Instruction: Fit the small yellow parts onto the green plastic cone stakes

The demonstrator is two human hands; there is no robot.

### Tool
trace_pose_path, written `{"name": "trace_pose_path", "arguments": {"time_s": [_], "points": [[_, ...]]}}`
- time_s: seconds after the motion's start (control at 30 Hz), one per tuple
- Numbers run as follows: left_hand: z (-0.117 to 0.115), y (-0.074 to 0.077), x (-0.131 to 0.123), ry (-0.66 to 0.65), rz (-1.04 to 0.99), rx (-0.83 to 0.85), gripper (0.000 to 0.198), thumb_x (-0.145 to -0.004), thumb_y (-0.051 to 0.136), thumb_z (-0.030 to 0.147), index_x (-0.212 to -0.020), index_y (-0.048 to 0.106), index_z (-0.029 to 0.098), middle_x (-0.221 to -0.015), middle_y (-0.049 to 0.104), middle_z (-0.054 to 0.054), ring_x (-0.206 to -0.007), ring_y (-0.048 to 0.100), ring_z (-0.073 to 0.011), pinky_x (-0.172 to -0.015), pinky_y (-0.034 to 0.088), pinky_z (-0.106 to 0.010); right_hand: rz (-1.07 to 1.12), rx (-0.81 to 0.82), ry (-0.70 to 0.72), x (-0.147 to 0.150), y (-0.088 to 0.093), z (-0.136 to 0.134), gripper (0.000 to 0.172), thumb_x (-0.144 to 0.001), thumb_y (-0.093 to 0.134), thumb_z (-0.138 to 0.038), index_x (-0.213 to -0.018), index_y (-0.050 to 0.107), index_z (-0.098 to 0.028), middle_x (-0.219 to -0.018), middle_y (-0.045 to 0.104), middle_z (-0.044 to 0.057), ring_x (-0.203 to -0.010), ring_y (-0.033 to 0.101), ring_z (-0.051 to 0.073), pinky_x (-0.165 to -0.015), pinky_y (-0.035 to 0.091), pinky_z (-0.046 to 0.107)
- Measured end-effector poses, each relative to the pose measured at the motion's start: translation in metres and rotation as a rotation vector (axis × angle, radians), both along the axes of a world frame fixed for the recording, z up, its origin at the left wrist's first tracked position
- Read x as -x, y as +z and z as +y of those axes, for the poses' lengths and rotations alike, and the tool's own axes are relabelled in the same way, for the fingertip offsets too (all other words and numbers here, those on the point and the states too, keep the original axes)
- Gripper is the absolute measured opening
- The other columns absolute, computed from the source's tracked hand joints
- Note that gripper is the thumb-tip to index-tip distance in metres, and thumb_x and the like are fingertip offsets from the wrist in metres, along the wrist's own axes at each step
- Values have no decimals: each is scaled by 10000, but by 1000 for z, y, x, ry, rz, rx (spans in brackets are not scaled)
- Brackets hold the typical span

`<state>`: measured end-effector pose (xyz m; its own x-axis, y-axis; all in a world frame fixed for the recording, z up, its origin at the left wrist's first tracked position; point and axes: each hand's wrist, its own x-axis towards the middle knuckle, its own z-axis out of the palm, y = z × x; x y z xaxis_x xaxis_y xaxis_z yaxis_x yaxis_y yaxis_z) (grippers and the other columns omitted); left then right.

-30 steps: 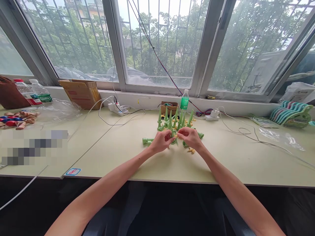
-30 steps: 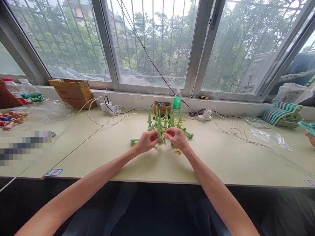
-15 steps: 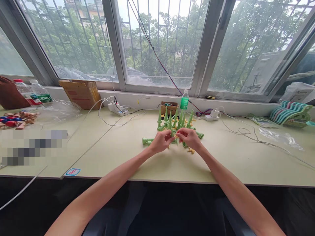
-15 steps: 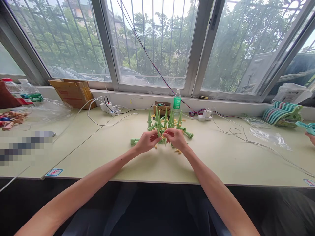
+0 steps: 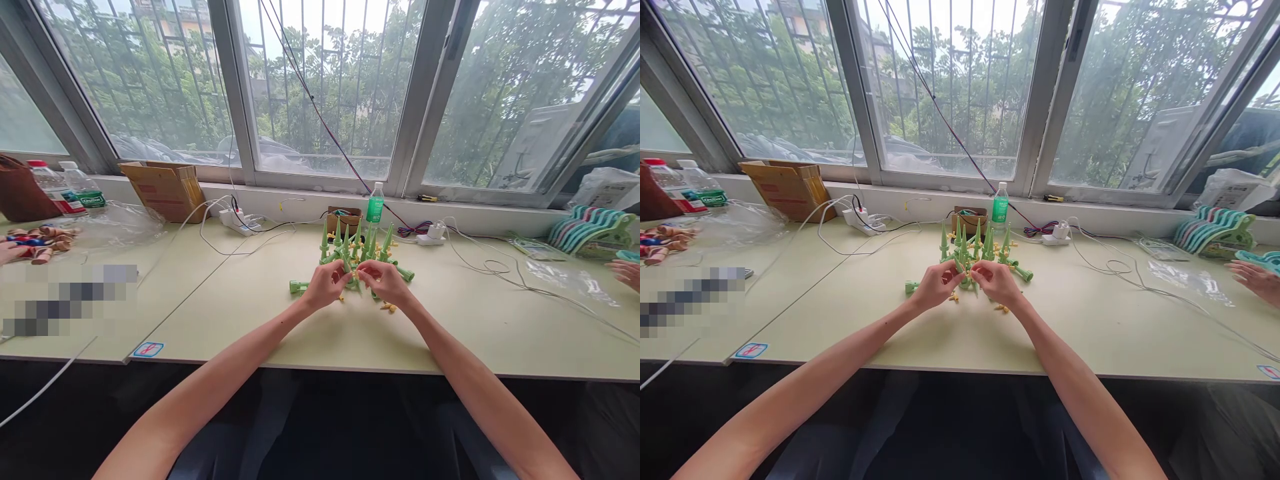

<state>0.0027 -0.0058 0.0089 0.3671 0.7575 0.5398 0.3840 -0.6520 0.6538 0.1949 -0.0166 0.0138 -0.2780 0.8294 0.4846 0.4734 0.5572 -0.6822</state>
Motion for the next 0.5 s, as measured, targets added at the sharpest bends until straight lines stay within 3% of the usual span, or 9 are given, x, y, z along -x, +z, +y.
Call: {"name": "trace_pose_path", "arguments": {"time_s": [0.2, 0.5], "points": [[0, 1, 0, 0, 0, -34, 194, -873, 547, 318, -775, 562, 151, -671, 538, -2, -559, 451, -91, -527, 428, -219, -28, -31, 16, 0, -1, 1, 245, -881, 534, -393, -844, 649, -181, -742, 669, 30, -595, 566, 136, -607, 463, 249], [1, 1, 0, -45, -55, -83, 209, -861, 563, 315, -734, 517, 155, -808, 501, -22, -622, 512, -90, -523, 478, -197, -73, -46, -28, -1, -6, 6, 491, -930, 432, -509, -582, 509, -170, -507, 523, -9, -474, 443, 103, -506, 344, 229]]}}
